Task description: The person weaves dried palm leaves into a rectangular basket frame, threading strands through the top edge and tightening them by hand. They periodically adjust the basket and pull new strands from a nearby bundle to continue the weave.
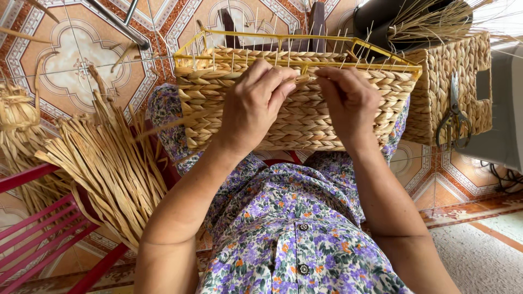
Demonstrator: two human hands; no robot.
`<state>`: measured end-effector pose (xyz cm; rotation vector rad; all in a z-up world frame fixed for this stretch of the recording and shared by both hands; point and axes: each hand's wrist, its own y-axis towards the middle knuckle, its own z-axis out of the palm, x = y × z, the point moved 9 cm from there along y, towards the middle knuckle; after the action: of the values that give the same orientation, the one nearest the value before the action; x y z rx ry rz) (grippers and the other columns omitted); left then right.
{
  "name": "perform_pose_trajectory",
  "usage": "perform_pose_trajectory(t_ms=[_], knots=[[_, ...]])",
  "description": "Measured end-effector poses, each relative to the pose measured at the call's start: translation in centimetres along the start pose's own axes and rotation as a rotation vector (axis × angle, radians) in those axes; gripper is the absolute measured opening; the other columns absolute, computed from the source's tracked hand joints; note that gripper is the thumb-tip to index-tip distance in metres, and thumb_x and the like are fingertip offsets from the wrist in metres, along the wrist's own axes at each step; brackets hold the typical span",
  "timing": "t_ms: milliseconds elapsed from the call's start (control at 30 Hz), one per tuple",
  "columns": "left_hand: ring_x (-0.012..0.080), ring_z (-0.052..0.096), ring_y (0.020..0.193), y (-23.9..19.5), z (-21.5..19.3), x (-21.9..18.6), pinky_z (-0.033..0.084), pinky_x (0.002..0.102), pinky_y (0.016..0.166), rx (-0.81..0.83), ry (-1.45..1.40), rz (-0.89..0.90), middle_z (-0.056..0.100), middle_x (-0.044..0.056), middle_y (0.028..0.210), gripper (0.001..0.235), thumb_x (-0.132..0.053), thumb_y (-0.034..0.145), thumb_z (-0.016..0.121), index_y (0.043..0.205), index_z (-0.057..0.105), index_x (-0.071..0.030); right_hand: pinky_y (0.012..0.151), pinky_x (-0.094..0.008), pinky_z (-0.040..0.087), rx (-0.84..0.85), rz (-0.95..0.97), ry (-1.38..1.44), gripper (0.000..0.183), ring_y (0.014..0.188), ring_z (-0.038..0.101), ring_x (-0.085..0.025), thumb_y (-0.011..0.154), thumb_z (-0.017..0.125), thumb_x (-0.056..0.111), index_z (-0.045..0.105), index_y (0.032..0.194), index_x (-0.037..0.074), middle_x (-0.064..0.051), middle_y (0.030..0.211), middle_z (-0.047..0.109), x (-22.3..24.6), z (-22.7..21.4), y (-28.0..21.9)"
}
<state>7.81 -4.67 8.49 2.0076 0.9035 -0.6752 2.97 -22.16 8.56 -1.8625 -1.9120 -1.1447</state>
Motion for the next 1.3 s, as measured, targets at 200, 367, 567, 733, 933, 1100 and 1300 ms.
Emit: perform_pose_trajectory(t_ms=[200,367,567,733,933,1100,1300], knots=[[0.0186,0.066,0.081,0.6,0.9,0.0,0.06,0.033,0.072,-0.037,0.214,-0.033,0.06,0.004,0.09,0.015,-0.017,0.095,0.078,0.096,0.064,-0.01,0.071,-0.033,0.054,-0.036,-0.099,-0.056,0.016,0.079,0.066,-0.021,0.099,0.074,-0.004,0.072,0.112,0.004,-0.008,0.094,0.069,1.3,1.4,-0.2],[0.0198,0.067,0.08,1.1,2.7,0.8,0.06,0.031,0.069,-0.066,0.32,-0.063,0.059,0.006,0.09,0.023,-0.016,0.094,0.078,0.091,0.057,-0.008,0.068,-0.033,0.054,-0.036,-0.104,-0.059,0.013,0.077,0.066,-0.021,0.099,0.075,-0.003,0.071,0.11,0.004,-0.008,0.092,0.068,1.1,1.5,0.0],[0.015,0.066,0.067,0.7,4.8,4.0,0.058,0.03,0.055,0.025,0.3,-0.171,0.064,0.003,0.085,0.024,-0.024,0.087,0.08,0.085,0.06,-0.011,0.069,-0.033,0.054,-0.036,-0.129,-0.087,0.012,0.08,0.068,-0.021,0.1,0.074,-0.002,0.069,0.109,0.005,-0.007,0.092,0.067,1.2,1.8,-0.1],[0.0144,0.064,0.066,1.0,6.0,3.3,0.056,0.026,0.053,-0.022,0.477,-0.191,0.063,0.008,0.087,0.019,-0.015,0.094,0.076,0.09,0.061,-0.005,0.067,-0.034,0.053,-0.042,-0.137,-0.133,0.012,0.076,0.066,-0.022,0.098,0.076,-0.001,0.07,0.107,0.005,-0.007,0.088,0.067,1.1,1.8,-0.2],[0.0152,0.064,0.068,-0.1,3.3,2.3,0.054,0.032,0.058,-0.15,0.087,-0.264,0.064,0.003,0.087,0.008,-0.015,0.095,0.075,0.096,0.07,-0.009,0.07,-0.032,0.056,-0.086,-0.092,-0.035,0.013,0.082,0.071,-0.02,0.101,0.073,-0.001,0.067,0.112,0.003,-0.008,0.101,0.073,0.3,1.5,-0.2],[0.0204,0.062,0.077,-0.3,3.8,2.2,0.053,0.037,0.069,-0.113,0.067,-0.355,0.061,0.005,0.089,0.007,-0.013,0.098,0.07,0.101,0.073,-0.007,0.073,-0.032,0.057,-0.089,-0.09,-0.045,0.015,0.085,0.072,-0.022,0.102,0.072,-0.002,0.067,0.116,0.003,-0.009,0.103,0.073,0.3,1.6,-0.4],[0.0263,0.06,0.09,-0.3,4.3,0.9,0.049,0.043,0.083,-0.157,0.182,-0.322,0.057,0.007,0.095,0.005,-0.012,0.1,0.065,0.1,0.067,-0.006,0.073,-0.031,0.057,-0.111,-0.039,-0.042,0.016,0.084,0.073,-0.02,0.101,0.074,-0.001,0.069,0.116,0.004,-0.01,0.099,0.073,0.0,1.6,-0.5]])
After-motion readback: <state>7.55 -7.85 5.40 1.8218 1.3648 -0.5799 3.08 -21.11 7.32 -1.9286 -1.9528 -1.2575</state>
